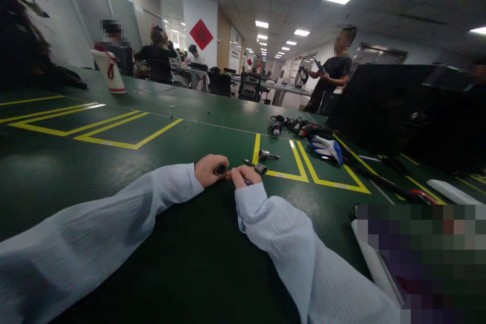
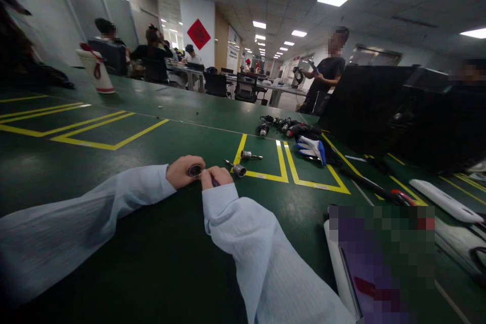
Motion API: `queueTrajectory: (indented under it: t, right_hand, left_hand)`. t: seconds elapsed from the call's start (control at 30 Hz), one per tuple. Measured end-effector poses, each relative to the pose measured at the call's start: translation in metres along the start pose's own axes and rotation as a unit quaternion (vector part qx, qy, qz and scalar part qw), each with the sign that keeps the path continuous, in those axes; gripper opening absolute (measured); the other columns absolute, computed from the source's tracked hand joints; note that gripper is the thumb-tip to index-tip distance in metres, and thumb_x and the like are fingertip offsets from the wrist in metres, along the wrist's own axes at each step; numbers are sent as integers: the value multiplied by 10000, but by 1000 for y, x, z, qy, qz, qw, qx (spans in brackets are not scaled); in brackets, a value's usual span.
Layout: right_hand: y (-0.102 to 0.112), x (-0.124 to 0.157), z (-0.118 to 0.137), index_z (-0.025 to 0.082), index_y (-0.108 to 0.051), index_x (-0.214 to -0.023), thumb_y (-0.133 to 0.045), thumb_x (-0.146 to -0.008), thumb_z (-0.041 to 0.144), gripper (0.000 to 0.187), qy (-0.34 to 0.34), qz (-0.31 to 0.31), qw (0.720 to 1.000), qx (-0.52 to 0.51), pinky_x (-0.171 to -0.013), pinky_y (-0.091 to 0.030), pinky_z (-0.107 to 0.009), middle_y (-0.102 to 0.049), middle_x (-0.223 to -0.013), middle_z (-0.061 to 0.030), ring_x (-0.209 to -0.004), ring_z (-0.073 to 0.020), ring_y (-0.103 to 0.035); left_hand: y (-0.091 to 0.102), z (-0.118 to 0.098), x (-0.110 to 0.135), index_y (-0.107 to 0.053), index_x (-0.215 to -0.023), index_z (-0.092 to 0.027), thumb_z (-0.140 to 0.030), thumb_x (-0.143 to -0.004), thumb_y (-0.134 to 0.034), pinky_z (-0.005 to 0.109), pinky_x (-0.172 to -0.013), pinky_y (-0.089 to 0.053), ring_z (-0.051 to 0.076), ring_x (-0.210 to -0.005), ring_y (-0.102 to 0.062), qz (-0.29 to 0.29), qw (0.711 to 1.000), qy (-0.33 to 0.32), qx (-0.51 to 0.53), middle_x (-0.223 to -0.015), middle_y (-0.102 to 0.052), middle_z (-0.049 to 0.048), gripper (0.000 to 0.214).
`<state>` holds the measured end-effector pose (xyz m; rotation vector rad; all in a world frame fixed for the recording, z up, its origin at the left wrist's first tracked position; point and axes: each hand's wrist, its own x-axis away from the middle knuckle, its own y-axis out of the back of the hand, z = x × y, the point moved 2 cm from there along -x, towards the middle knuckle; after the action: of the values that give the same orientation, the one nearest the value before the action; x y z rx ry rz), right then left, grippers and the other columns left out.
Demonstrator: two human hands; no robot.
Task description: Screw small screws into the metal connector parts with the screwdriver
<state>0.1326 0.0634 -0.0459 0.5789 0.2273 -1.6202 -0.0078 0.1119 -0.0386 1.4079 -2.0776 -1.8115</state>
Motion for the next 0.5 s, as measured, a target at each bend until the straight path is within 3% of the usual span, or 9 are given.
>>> queueTrajectory:
  t: [0.1, 0.23, 0.5]
  right_hand:
    - [2, -3, -3, 185, -604, -498, -508, -686, 260, 224, -72, 7, 989, -127, -605, -438, -272, -613, -480, 4, -539, -139, -543]
    - [3, -5, -6, 169, -586, -486, -524, -648, 248, 191, -173, 16, 952, -250, -530, -438, -254, -589, -397, 17, -427, -113, -517]
    - [1, -3, -1, 161, -610, -526, -541, -667, 223, 169, -180, 21, 939, -291, -530, -445, -225, -627, -443, 12, -431, -94, -539]
  left_hand:
    - [0, -2, -2, -509, -638, -149, -310, -729, -509, 218, -530, -367, 109, -533, -493, 27, 999, -30, 10, -576, -531, -3, 185]
    - [0, -3, -3, -502, -633, -153, -332, -739, -510, 219, -537, -376, 110, -533, -499, 40, 998, -34, 25, -577, -533, -3, 209]
    - [3, -5, 0, -483, -643, -152, -295, -714, -529, 214, -536, -372, 104, -549, -474, -12, 999, 11, 44, -590, -501, -17, 166]
